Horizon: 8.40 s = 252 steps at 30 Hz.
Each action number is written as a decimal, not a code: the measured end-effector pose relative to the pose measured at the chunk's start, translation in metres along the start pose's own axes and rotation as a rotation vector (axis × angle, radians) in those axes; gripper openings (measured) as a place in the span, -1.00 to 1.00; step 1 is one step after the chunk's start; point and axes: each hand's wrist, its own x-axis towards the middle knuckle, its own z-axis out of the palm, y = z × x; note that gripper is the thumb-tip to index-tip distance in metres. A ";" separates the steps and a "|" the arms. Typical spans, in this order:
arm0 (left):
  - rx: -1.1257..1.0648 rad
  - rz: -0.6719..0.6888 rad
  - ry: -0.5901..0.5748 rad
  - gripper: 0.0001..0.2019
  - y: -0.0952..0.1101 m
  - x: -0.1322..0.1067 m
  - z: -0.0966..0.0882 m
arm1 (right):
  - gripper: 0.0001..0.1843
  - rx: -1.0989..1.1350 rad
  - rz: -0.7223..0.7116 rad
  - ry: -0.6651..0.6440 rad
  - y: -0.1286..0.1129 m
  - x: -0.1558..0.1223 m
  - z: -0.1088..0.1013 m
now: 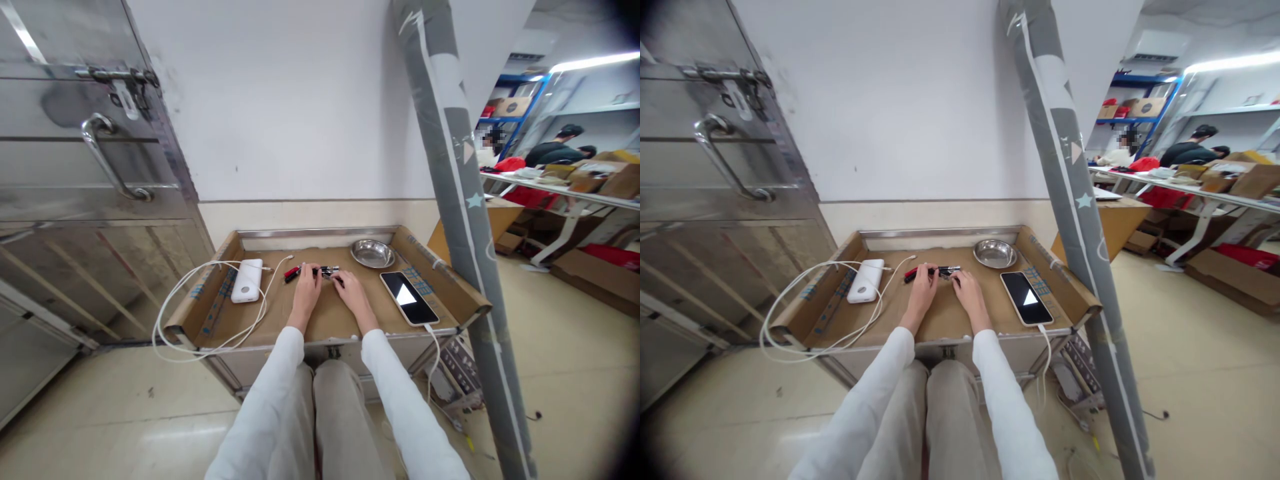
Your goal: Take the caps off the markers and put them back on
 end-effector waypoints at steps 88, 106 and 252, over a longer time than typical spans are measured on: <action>0.765 -0.382 -0.077 -0.71 -0.001 -0.010 0.000 | -0.81 0.005 -0.008 -0.027 0.001 -0.001 0.000; 0.180 0.121 -0.262 -0.79 -0.001 -0.001 0.000 | -0.54 0.106 -0.024 0.049 -0.010 -0.001 -0.007; 0.373 0.051 -0.395 -0.85 -0.002 -0.003 -0.002 | -0.81 -0.245 0.078 0.035 0.001 -0.007 0.001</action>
